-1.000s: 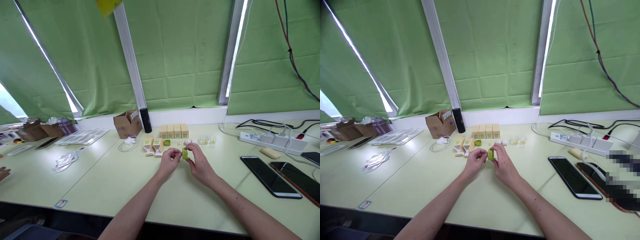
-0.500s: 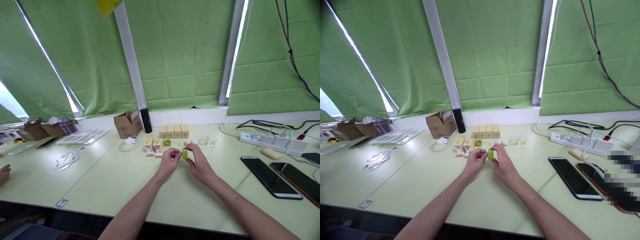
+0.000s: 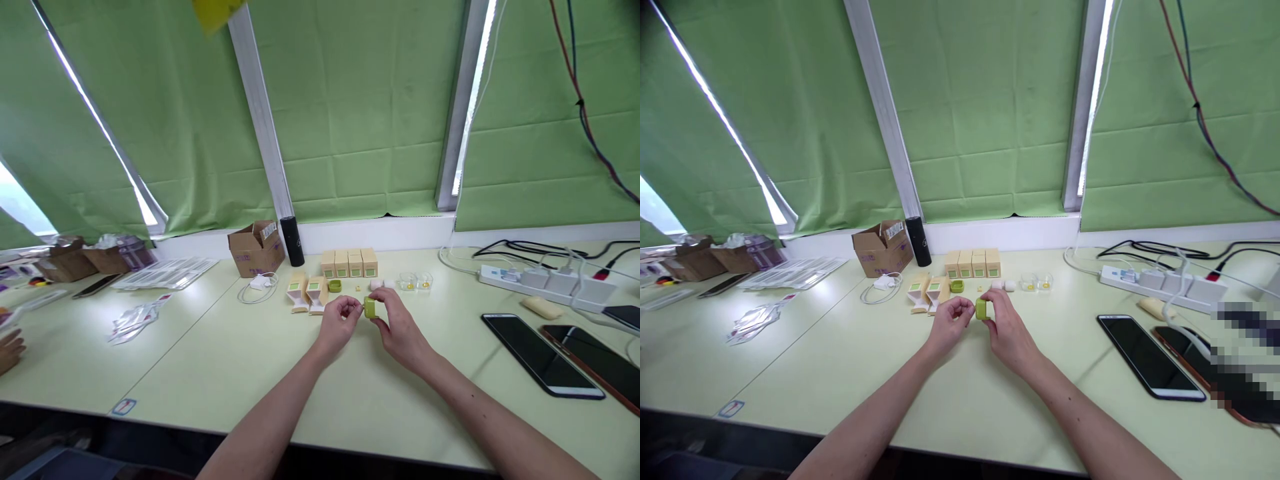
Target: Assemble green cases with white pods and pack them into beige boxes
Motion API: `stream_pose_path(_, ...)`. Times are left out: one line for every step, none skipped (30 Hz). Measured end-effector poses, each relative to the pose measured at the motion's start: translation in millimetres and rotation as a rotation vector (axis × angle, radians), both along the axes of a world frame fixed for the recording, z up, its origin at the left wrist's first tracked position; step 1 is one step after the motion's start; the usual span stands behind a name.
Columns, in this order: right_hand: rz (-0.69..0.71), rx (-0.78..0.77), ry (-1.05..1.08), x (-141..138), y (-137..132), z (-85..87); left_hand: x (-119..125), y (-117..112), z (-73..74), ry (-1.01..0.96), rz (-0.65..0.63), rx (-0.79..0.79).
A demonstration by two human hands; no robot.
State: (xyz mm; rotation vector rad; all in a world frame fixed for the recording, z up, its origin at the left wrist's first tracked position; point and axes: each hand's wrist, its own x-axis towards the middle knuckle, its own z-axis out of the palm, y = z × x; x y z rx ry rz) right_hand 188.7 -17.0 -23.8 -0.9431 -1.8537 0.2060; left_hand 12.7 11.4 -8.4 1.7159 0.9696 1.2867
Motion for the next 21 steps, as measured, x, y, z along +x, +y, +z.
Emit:
stream_pose_path(0.0, 0.001, 0.005, 0.0, -0.1, 0.2, 0.0, -0.1, 0.3, 0.0, 0.0, -0.003)
stream_pose_path(0.001, 0.002, 0.008, 0.0, -0.2, 0.4, 0.1, -0.2, 0.5, 0.0, 0.0, -0.006)
stream_pose_path(0.002, 0.004, 0.011, 0.0, -0.2, 0.6, 0.1, -0.3, 0.8, 0.0, 0.001, -0.008)
stream_pose_path(0.002, 0.005, 0.013, 0.0, -0.1, 0.7, 0.2, -0.5, 1.0, -0.001, 0.0, -0.008)
stream_pose_path(0.002, 0.005, 0.013, 0.1, -0.1, 0.8, 0.2, -0.6, 1.3, -0.002, 0.0, -0.007)
stream_pose_path(0.001, 0.002, 0.012, 0.2, 0.1, 0.7, 0.3, -0.8, 1.5, -0.001, -0.002, -0.007)
stream_pose_path(-0.001, -0.001, 0.009, 0.3, 0.3, 0.4, 0.4, -1.1, 1.7, -0.001, -0.003, -0.007)
stream_pose_path(-0.004, -0.006, 0.006, 0.4, 0.5, 0.1, 0.5, -1.3, 1.9, 0.0, -0.005, -0.008)
stream_pose_path(-0.006, -0.009, 0.003, 0.5, 0.7, -0.2, 0.5, -1.6, 2.0, 0.002, -0.007, -0.01)
stream_pose_path(-0.006, -0.013, 0.001, 0.6, 0.9, -0.6, 0.5, -1.8, 2.1, 0.002, -0.006, -0.011)
stream_pose_path(-0.006, -0.015, 0.001, 0.7, 1.0, -0.9, 0.5, -1.9, 2.2, 0.002, -0.005, -0.012)
stream_pose_path(-0.004, -0.015, 0.003, 0.8, 1.1, -1.0, 0.4, -1.9, 2.1, 0.002, -0.004, -0.012)
stream_pose_path(-0.002, -0.015, 0.005, 0.8, 1.1, -1.0, 0.3, -1.7, 1.9, 0.002, -0.002, -0.012)
stream_pose_path(-0.001, -0.014, 0.007, 0.7, 1.0, -0.9, 0.1, -1.4, 1.5, 0.002, -0.001, -0.012)
stream_pose_path(-0.001, -0.014, 0.007, 0.7, 0.8, -0.6, 0.0, -1.0, 1.0, 0.0, 0.0, -0.012)
stream_pose_path(-0.002, -0.014, 0.006, 0.6, 0.6, -0.3, -0.2, -0.4, 0.5, -0.003, 0.001, -0.013)
stream_pose_path(-0.004, -0.014, 0.005, 0.6, 0.5, -0.1, -0.4, 0.1, -0.1, -0.005, 0.002, -0.013)
stream_pose_path(-0.006, -0.016, 0.004, 0.6, 0.4, 0.1, -0.6, 0.7, -0.7, -0.008, 0.002, -0.012)
stream_pose_path(-0.007, -0.019, 0.002, 0.7, 0.4, 0.1, -0.7, 1.2, -1.2, -0.01, 0.001, -0.011)
stream_pose_path(-0.009, -0.021, 0.002, 0.9, 0.5, -0.1, -0.9, 1.5, -1.5, -0.009, 0.0, -0.008)
stream_pose_path(-0.008, -0.023, 0.0, 1.1, 0.6, -0.4, -1.1, 1.7, -1.7, -0.007, -0.001, -0.006)
